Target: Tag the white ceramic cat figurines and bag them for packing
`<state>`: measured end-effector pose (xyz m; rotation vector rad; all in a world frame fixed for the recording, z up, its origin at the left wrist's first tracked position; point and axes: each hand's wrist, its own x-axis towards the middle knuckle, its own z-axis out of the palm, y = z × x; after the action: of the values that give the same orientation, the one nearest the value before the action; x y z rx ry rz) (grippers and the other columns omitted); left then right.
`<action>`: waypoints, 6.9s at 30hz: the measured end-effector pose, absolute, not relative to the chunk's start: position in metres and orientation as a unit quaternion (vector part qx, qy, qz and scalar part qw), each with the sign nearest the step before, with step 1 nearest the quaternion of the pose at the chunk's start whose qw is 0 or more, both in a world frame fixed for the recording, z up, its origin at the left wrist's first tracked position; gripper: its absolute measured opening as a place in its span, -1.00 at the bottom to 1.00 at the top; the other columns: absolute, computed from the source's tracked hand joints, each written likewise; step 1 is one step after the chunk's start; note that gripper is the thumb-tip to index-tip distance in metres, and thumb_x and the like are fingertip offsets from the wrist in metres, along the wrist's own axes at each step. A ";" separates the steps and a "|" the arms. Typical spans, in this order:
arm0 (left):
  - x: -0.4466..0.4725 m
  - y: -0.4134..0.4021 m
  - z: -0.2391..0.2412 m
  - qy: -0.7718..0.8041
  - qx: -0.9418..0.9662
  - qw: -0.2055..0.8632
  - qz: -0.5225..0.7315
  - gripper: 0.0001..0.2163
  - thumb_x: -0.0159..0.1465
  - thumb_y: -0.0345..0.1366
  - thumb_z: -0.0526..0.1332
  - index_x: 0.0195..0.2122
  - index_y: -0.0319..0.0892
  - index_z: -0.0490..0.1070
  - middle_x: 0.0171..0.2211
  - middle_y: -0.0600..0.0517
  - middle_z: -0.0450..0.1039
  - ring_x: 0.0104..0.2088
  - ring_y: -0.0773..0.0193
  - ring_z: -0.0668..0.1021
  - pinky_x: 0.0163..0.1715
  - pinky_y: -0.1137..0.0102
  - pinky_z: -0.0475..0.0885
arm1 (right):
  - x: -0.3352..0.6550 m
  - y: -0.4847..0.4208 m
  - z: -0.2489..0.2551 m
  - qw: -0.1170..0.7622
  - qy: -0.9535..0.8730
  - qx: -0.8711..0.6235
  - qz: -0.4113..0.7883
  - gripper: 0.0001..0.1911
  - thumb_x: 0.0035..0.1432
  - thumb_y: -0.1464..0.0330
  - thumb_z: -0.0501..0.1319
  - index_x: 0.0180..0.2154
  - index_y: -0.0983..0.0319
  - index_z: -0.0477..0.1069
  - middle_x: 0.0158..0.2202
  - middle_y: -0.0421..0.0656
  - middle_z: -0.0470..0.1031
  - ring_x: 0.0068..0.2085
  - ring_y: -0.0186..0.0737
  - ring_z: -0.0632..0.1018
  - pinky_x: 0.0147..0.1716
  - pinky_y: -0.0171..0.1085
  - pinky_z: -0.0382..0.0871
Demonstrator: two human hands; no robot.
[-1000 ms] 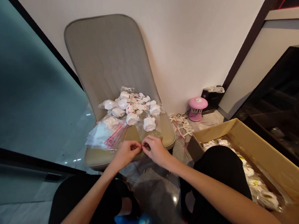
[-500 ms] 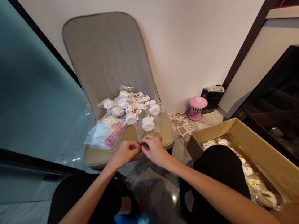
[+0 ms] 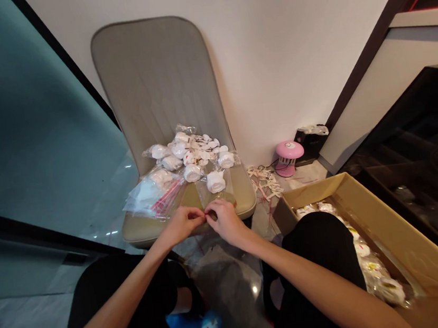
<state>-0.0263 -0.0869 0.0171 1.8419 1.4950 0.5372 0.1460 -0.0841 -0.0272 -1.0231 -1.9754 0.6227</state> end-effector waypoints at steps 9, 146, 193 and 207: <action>-0.027 -0.085 0.013 0.580 0.718 0.334 0.190 -0.74 0.10 -0.25 0.17 -0.38 -0.22 0.65 -0.47 0.01 0.58 -0.41 0.25 0.49 -0.38 0.44 0.26 | 0.145 -0.085 -0.029 0.407 -0.782 -0.400 0.251 -0.86 0.10 0.56 0.26 -0.36 0.22 0.48 -0.31 -0.14 0.54 -0.24 -0.18 0.50 -0.19 -0.25 0.34; 0.028 -0.102 0.069 0.430 0.708 0.306 0.469 -0.78 0.32 -0.26 0.20 -0.02 -0.11 0.45 -0.20 0.01 0.53 -0.26 0.27 0.50 -0.28 0.39 0.33 | 0.193 -0.073 0.054 0.557 -0.552 -0.269 0.559 -0.75 0.11 0.23 0.37 -0.21 0.15 0.39 -0.34 -0.23 0.46 -0.34 -0.32 0.48 -0.36 -0.33 0.33; -0.030 -0.084 0.078 0.467 0.722 0.418 0.293 -0.68 0.30 -0.08 0.14 -0.49 -0.19 0.39 -0.51 0.07 0.38 -0.42 0.30 0.41 -0.37 0.42 0.27 | 0.238 -0.058 0.039 0.332 -0.752 -0.378 0.426 -0.76 0.12 0.41 0.15 -0.31 0.19 0.62 -0.43 -0.22 0.55 -0.44 -0.29 0.42 -0.45 -0.34 0.20; -0.032 -0.087 0.082 0.399 0.686 0.496 0.353 -0.62 0.29 0.00 0.17 -0.54 -0.17 0.30 -0.51 0.05 0.34 -0.45 0.31 0.38 -0.35 0.40 0.28 | 0.243 -0.063 0.062 0.341 -0.708 -0.277 0.553 -0.78 0.21 0.29 0.19 -0.46 0.22 0.42 -0.51 -0.24 0.39 -0.43 -0.31 0.39 -0.38 -0.33 0.23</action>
<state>-0.0320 -0.0869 0.0823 1.6619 0.9656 0.8557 0.2427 -0.0633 0.0624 -0.7214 -1.8411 1.4387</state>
